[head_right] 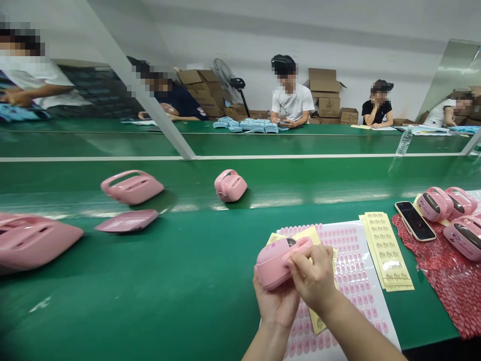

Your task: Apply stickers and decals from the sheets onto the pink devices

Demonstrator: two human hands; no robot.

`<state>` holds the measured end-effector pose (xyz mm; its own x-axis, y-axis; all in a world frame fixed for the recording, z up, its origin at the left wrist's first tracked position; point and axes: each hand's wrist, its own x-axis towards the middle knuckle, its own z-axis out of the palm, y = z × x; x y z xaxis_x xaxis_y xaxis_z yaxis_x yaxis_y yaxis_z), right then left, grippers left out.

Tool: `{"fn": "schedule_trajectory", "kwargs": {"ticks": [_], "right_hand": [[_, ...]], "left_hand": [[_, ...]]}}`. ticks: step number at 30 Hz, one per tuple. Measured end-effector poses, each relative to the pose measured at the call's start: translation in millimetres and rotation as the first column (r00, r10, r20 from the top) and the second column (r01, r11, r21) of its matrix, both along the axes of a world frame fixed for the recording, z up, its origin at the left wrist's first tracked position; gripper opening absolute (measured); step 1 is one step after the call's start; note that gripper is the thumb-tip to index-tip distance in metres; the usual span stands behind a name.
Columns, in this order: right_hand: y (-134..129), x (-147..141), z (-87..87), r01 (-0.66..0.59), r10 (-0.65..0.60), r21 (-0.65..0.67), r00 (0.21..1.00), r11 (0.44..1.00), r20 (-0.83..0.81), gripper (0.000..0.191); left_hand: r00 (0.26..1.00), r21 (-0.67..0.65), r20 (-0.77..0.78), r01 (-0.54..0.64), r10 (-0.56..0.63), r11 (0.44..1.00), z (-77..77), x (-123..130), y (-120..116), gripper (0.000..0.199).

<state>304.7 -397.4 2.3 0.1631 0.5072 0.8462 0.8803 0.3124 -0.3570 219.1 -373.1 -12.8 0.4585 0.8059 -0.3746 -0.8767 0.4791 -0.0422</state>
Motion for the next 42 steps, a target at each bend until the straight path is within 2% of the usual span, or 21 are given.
{"fn": "schedule_trajectory", "kwargs": {"ticks": [2, 5, 9, 14, 17, 20, 23, 26, 28, 30, 33, 37, 39, 42], "right_hand": [[0, 4, -1.8, 0.020, -0.020, -0.003, 0.999, 1.000, 0.031, 0.016], [-1, 8, -2.9, 0.004, -0.018, -0.146, 0.996, 0.989, -0.090, 0.023], [-3, 8, 3.3, -0.084, -0.037, -0.360, 0.948, 0.929, -0.316, 0.019], [-1, 14, 15.7, -0.136, -0.110, -0.514, 0.902, 0.847, -0.418, 0.017], [3, 26, 16.6, -0.173, -0.157, -0.559, 0.856, 0.811, -0.493, 0.026], [5, 42, 15.7, -0.230, -0.154, -0.495, 0.771, 0.838, -0.618, 0.031], [4, 55, 20.8, -0.329, -0.061, -0.391, 0.694, 0.860, -0.717, 0.031], [-1, 57, 33.1, -0.505, 0.076, -0.349, 0.644, 0.789, -0.761, 0.024], [-6, 54, 42.4, -0.592, 0.149, -0.361, 0.641, 0.720, -0.753, 0.018], [-11, 51, 49.7, -0.623, 0.192, -0.408, 0.674, 0.668, -0.714, 0.018], [-16, 47, 54.4, -0.607, 0.214, -0.491, 0.738, 0.625, -0.640, 0.028], [-16, 48, 53.5, -0.539, 0.236, -0.584, 0.824, 0.608, -0.515, 0.032], [-16, 50, 53.2, -0.512, 0.252, -0.626, 0.851, 0.588, -0.460, 0.032], [-18, 52, 54.1, -0.494, 0.258, -0.679, 0.868, 0.544, -0.424, 0.031]], "left_hand": [[1.000, 0.030, 0.009, 0.008, -0.008, 1.000, 2.2, 0, 0, 0.043], [1.000, 0.052, -0.010, 0.028, -0.027, 0.998, 5.6, 1, 0, 0.041], [0.998, 0.012, -0.036, 0.043, -0.042, 0.999, 8.0, 2, 2, 0.039], [0.993, -0.027, -0.080, 0.084, -0.085, 0.996, 8.1, 1, 5, 0.045], [0.991, -0.010, -0.108, 0.080, -0.081, 0.997, 3.6, -3, 7, 0.043], [0.972, 0.123, -0.212, 0.135, -0.107, 0.983, -2.9, -11, 9, 0.043], [0.895, 0.364, -0.446, 0.206, -0.024, 0.908, -6.5, -19, 6, 0.073], [0.736, 0.579, -0.643, 0.283, 0.214, 0.764, -7.8, -21, -3, 0.102], [0.647, 0.636, -0.687, 0.315, 0.331, 0.705, -9.8, -20, -11, 0.102], [0.601, 0.652, -0.702, 0.329, 0.382, 0.683, -13.5, -18, -17, 0.094], [0.607, 0.668, -0.701, 0.374, 0.374, 0.643, -19.3, -20, -14, 0.085], [0.725, 0.685, -0.656, 0.454, 0.210, 0.570, -23.1, -29, 0, 0.075], [0.736, 0.686, -0.653, 0.474, 0.180, 0.552, -23.1, -31, 4, 0.072], [0.714, 0.682, -0.672, 0.492, 0.197, 0.541, -21.5, -32, 3, 0.073]]}}
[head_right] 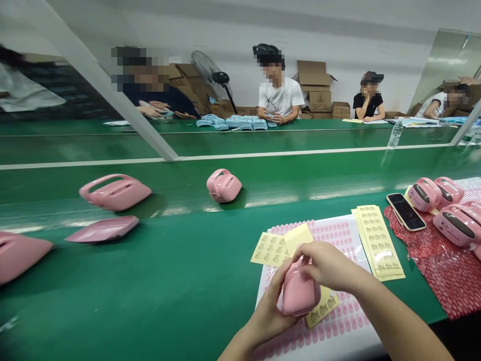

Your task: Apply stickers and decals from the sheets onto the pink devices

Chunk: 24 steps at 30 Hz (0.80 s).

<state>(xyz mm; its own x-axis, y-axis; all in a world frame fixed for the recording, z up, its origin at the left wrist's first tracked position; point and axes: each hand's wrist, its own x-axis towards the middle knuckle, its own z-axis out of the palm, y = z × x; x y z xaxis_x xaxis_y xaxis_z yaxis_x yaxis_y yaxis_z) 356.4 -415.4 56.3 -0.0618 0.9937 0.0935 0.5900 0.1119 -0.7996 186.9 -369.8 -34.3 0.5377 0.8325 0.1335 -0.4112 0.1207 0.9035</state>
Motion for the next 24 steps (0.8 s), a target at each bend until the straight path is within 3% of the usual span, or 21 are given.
{"fn": "schedule_trajectory", "kwargs": {"ticks": [4, 8, 11, 14, 19, 24], "right_hand": [[-2, 0, 2.2, -0.021, 0.021, -0.006, 0.999, 1.000, 0.040, 0.032], [-2, -3, 2.1, -0.053, 0.041, 0.083, 0.990, 0.995, 0.138, 0.032], [-4, -6, -2.3, -0.052, 0.011, 0.177, 0.974, 0.983, 0.227, 0.028], [-11, -8, -10.6, -0.093, 0.000, 0.272, 0.947, 0.958, 0.321, 0.025], [-25, -11, -23.4, -0.122, -0.111, 0.430, 0.871, 0.895, 0.478, 0.030], [-29, -18, -24.2, -0.106, -0.213, 0.512, 0.823, 0.853, 0.526, 0.029]], "left_hand": [[1.000, 0.025, -0.022, 0.011, -0.011, 1.000, 1.1, 2, -2, 0.071], [0.996, -0.108, 0.088, 0.019, -0.009, 0.994, -2.5, 3, -1, 0.068], [0.996, -0.134, 0.087, 0.006, 0.006, 0.991, -4.6, 2, -1, 0.069], [1.000, -0.043, 0.027, -0.006, 0.007, 0.999, -5.1, -1, -2, 0.072], [0.992, 0.258, -0.117, -0.015, 0.046, 0.966, -6.8, -4, -3, 0.082], [0.994, 0.255, -0.100, -0.017, 0.044, 0.967, -3.5, -3, -3, 0.079]]}}
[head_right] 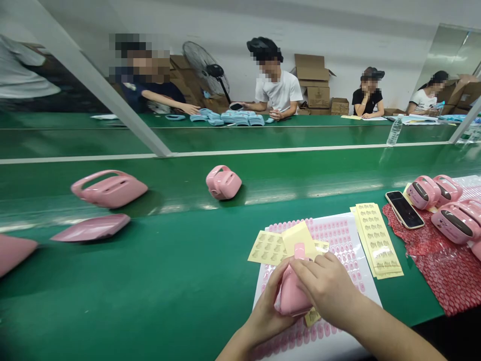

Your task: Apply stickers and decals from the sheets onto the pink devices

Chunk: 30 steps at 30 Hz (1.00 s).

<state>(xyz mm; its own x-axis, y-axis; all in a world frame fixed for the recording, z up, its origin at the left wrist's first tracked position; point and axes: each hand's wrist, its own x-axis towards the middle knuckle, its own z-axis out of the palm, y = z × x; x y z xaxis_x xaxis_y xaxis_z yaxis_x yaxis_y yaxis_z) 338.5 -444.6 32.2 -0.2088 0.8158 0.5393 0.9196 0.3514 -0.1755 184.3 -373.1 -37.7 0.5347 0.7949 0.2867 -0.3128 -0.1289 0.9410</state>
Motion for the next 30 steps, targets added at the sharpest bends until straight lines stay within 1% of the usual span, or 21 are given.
{"fn": "schedule_trajectory", "kwargs": {"ticks": [4, 6, 8, 9, 11, 13, 14, 15, 16, 17, 18, 19, 20, 21, 22, 24, 25, 26, 27, 29, 30], "right_hand": [[-1, -8, -3.9, 0.067, -0.068, 0.040, 0.998, 0.997, 0.005, 0.027], [-1, -11, -9.2, 0.110, -0.108, 0.020, 0.991, 0.994, -0.080, 0.026], [3, -12, -15.7, 0.142, -0.153, -0.062, 0.955, 0.988, -0.256, 0.025], [5, -11, -18.9, 0.143, -0.181, -0.128, 0.913, 0.981, -0.365, 0.027], [13, -6, -24.8, 0.099, -0.247, -0.277, 0.783, 0.956, -0.571, 0.038], [23, 4, -29.6, 0.052, -0.321, -0.377, 0.638, 0.925, -0.700, 0.044], [28, 9, -31.7, 0.038, -0.348, -0.401, 0.577, 0.915, -0.739, 0.045], [33, 14, -33.6, 0.008, -0.359, -0.417, 0.525, 0.909, -0.772, 0.045], [36, 19, -35.4, -0.055, -0.352, -0.429, 0.483, 0.902, -0.802, 0.045], [40, 24, -37.1, -0.161, -0.328, -0.439, 0.455, 0.884, -0.828, 0.046], [43, 27, -38.6, -0.296, -0.298, -0.446, 0.432, 0.845, -0.851, 0.048], [46, 31, -39.6, -0.417, -0.275, -0.449, 0.413, 0.790, -0.868, 0.049], [49, 33, -39.9, -0.488, -0.264, -0.449, 0.402, 0.748, -0.877, 0.048], [53, 37, -39.0, -0.491, -0.266, -0.453, 0.405, 0.744, -0.875, 0.047], [58, 41, -36.6, -0.408, -0.287, -0.470, 0.434, 0.782, -0.854, 0.045], [75, 53, -26.7, -0.088, -0.370, -0.481, 0.523, 0.872, -0.768, 0.037], [85, 61, -19.5, 0.085, -0.423, -0.459, 0.565, 0.884, -0.709, 0.033], [98, 71, -11.4, 0.214, -0.469, -0.433, 0.592, 0.876, -0.655, 0.028], [112, 81, -3.1, 0.294, -0.502, -0.413, 0.604, 0.862, -0.619, 0.023], [144, 101, 11.0, 0.413, -0.566, -0.387, 0.611, 0.824, -0.553, 0.009], [161, 109, 15.6, 0.469, -0.604, -0.380, 0.607, 0.797, -0.517, 0.004]], "left_hand": [[1.000, 0.008, -0.008, 0.006, -0.006, 1.000, 1.6, 1, -2, 0.079], [1.000, 0.089, -0.027, 0.010, -0.007, 0.996, -1.3, 1, -1, 0.081], [0.999, 0.227, -0.046, 0.017, -0.007, 0.974, -6.4, 2, 0, 0.084], [0.998, 0.303, -0.059, 0.024, -0.006, 0.953, -9.2, 2, 1, 0.086], [0.995, 0.446, -0.096, 0.049, -0.007, 0.894, -13.7, 2, 3, 0.092], [0.991, 0.540, -0.129, 0.090, -0.023, 0.837, -14.8, 0, 2, 0.096], [0.990, 0.559, -0.136, 0.111, -0.041, 0.822, -13.5, -1, 1, 0.097], [0.989, 0.551, -0.131, 0.129, -0.067, 0.825, -11.0, -2, -1, 0.097], [0.989, 0.514, -0.114, 0.144, -0.098, 0.845, -7.5, -3, -3, 0.098], [0.988, 0.454, -0.088, 0.156, -0.130, 0.877, -3.3, -3, -4, 0.098], [0.987, 0.372, -0.052, 0.163, -0.155, 0.914, 1.2, -2, -5, 0.100], [0.985, 0.276, -0.009, 0.168, -0.173, 0.946, 5.5, -1, -3, 0.102], [0.982, 0.175, 0.030, 0.180, -0.188, 0.968, 9.1, 2, 0, 0.106], [0.980, 0.073, 0.059, 0.185, -0.189, 0.980, 11.7, 7, 4, 0.109], [0.983, -0.025, 0.077, 0.169, -0.167, 0.985, 13.1, 12, 11, 0.112], [0.997, -0.193, 0.065, 0.064, -0.052, 0.979, 11.4, 24, 27, 0.106], [0.999, -0.248, 0.031, -0.013, 0.022, 0.969, 8.6, 31, 35, 0.096], [0.996, -0.281, -0.013, -0.087, 0.086, 0.956, 4.8, 36, 42, 0.084], [0.989, -0.294, -0.066, -0.143, 0.130, 0.945, 0.3, 41, 47, 0.071], [0.978, -0.264, -0.176, -0.155, 0.110, 0.952, -8.8, 45, 54, 0.051], [0.971, -0.225, -0.229, -0.124, 0.071, 0.966, -12.8, 45, 56, 0.043]]}}
